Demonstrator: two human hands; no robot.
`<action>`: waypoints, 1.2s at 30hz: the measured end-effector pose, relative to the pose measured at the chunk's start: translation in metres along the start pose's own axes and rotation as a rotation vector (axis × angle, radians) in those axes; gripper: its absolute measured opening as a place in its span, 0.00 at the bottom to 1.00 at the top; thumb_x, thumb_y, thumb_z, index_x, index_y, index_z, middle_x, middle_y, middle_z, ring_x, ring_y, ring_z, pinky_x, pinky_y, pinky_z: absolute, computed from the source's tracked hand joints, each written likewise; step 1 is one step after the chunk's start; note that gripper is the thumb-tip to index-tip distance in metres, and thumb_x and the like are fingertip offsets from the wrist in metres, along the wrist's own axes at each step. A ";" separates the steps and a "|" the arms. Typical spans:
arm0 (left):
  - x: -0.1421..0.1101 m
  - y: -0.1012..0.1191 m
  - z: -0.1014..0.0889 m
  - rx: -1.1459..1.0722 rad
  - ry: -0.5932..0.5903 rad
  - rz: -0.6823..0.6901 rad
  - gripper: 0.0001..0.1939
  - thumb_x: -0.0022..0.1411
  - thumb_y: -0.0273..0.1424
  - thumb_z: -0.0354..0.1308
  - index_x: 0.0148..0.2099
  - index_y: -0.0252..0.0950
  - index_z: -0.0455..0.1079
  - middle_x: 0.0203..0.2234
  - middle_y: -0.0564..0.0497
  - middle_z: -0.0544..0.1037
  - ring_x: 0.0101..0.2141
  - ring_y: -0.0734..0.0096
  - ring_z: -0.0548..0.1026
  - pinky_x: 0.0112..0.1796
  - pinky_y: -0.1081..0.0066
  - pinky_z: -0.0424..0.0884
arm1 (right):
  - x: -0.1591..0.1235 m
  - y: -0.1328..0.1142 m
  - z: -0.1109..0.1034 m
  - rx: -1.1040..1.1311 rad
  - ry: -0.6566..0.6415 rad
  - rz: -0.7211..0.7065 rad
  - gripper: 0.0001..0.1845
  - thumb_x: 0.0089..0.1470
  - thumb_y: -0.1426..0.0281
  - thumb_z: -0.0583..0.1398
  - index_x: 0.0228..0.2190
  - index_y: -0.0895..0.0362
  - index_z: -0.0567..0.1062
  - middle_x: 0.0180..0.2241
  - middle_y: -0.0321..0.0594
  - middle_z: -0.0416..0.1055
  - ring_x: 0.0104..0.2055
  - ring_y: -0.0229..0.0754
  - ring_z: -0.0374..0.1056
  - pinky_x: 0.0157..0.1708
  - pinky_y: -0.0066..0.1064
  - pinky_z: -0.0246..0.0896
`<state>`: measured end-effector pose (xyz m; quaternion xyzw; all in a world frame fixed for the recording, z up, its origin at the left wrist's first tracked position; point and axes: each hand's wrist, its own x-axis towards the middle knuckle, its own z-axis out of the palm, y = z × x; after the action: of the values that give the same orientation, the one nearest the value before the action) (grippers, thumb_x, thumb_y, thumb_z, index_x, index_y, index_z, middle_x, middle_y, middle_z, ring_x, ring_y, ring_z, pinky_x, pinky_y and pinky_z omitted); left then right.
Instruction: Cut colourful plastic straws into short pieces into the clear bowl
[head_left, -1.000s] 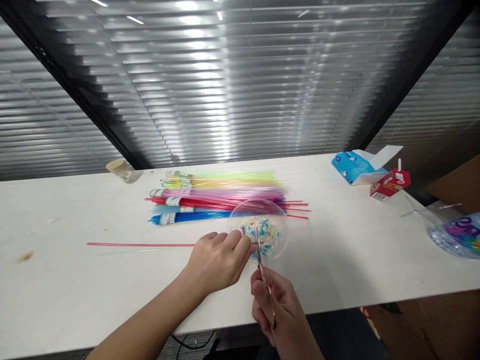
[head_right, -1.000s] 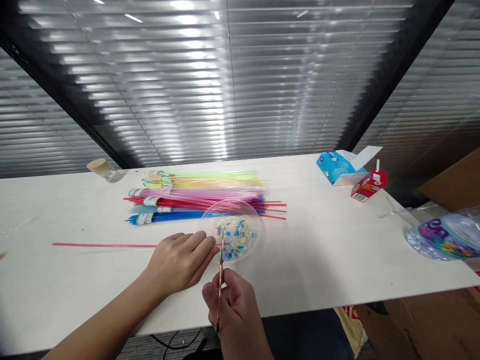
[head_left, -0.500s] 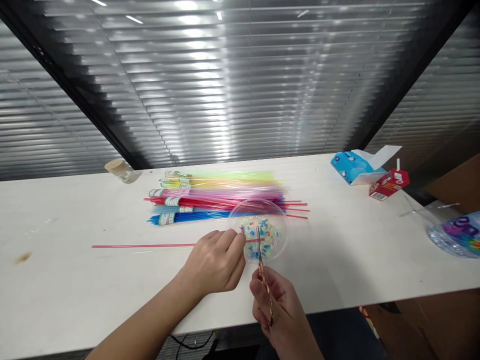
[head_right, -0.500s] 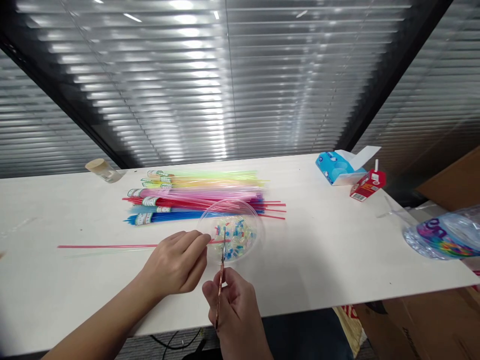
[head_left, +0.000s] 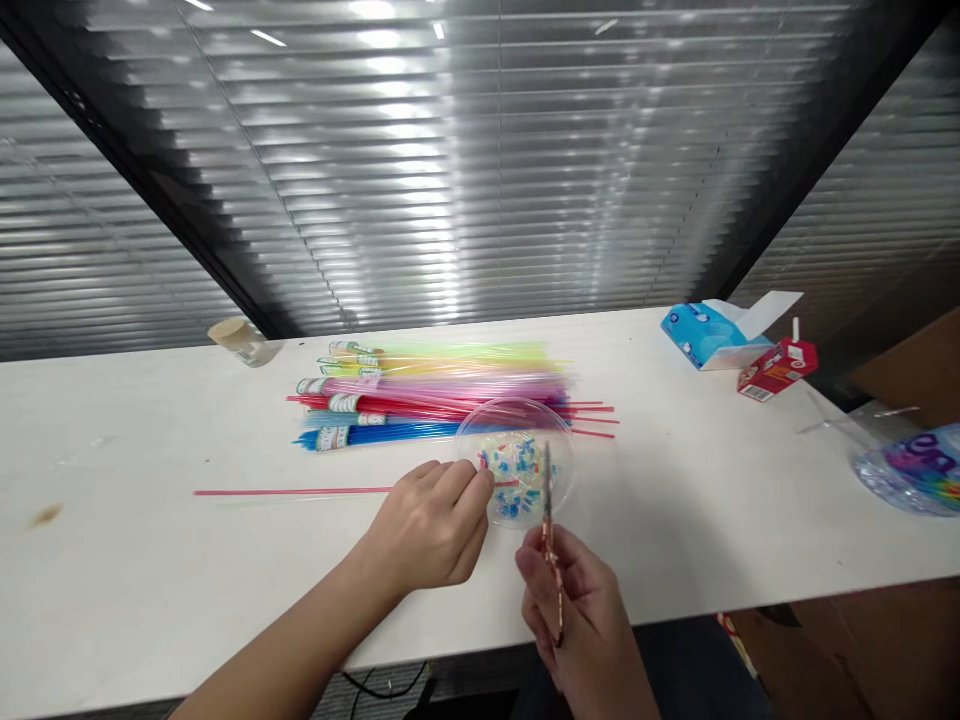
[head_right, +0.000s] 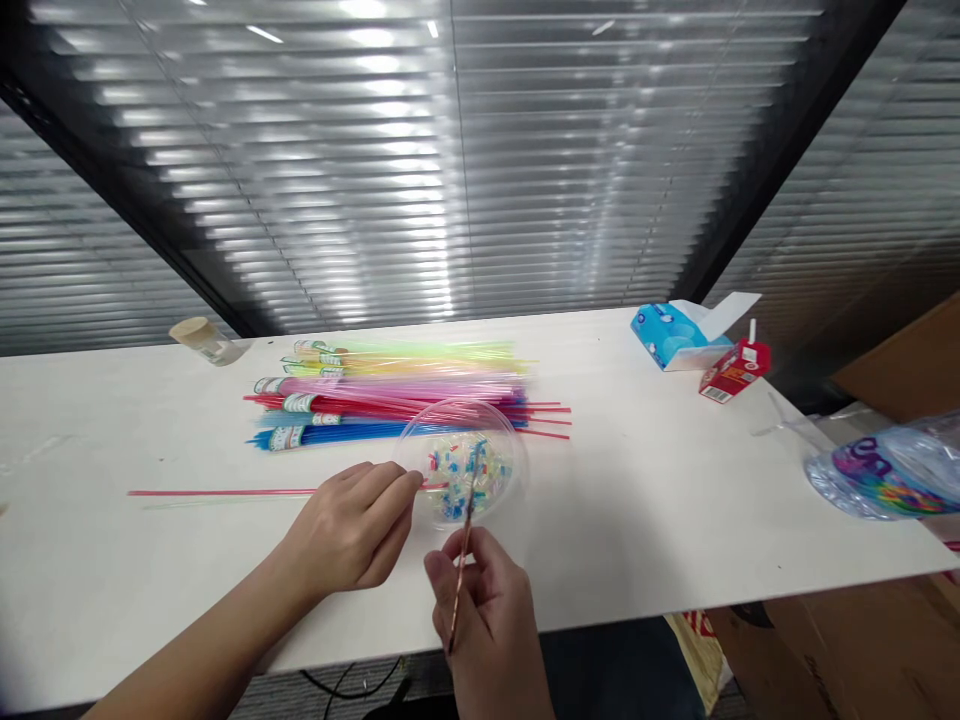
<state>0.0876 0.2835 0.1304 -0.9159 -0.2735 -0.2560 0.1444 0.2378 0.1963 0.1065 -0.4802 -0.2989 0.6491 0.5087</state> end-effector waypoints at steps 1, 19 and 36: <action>0.000 0.000 -0.001 -0.015 0.012 0.019 0.09 0.60 0.21 0.46 0.37 0.31 0.68 0.22 0.49 0.70 0.21 0.68 0.65 0.22 0.67 0.64 | 0.000 -0.003 -0.001 -0.033 0.051 -0.047 0.24 0.53 0.48 0.61 0.31 0.57 0.66 0.14 0.23 0.49 0.17 0.28 0.40 0.15 0.22 0.32; 0.004 -0.002 -0.006 0.079 0.080 0.054 0.08 0.65 0.25 0.48 0.42 0.31 0.68 0.24 0.50 0.74 0.25 0.69 0.70 0.27 0.67 0.64 | 0.011 -0.037 -0.006 -0.294 0.130 -0.295 0.18 0.59 0.55 0.58 0.28 0.56 0.66 0.17 0.27 0.54 0.18 0.30 0.44 0.18 0.25 0.40; 0.002 -0.005 -0.004 0.255 0.009 -0.066 0.10 0.67 0.26 0.47 0.35 0.36 0.68 0.22 0.53 0.71 0.22 0.69 0.65 0.24 0.67 0.56 | -0.012 0.011 -0.020 -0.138 -0.153 0.024 0.32 0.49 0.38 0.58 0.27 0.55 0.61 0.18 0.26 0.50 0.16 0.26 0.38 0.13 0.22 0.31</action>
<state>0.0846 0.2872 0.1355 -0.8794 -0.3333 -0.2279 0.2524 0.2526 0.1801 0.0934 -0.4666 -0.3749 0.6679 0.4423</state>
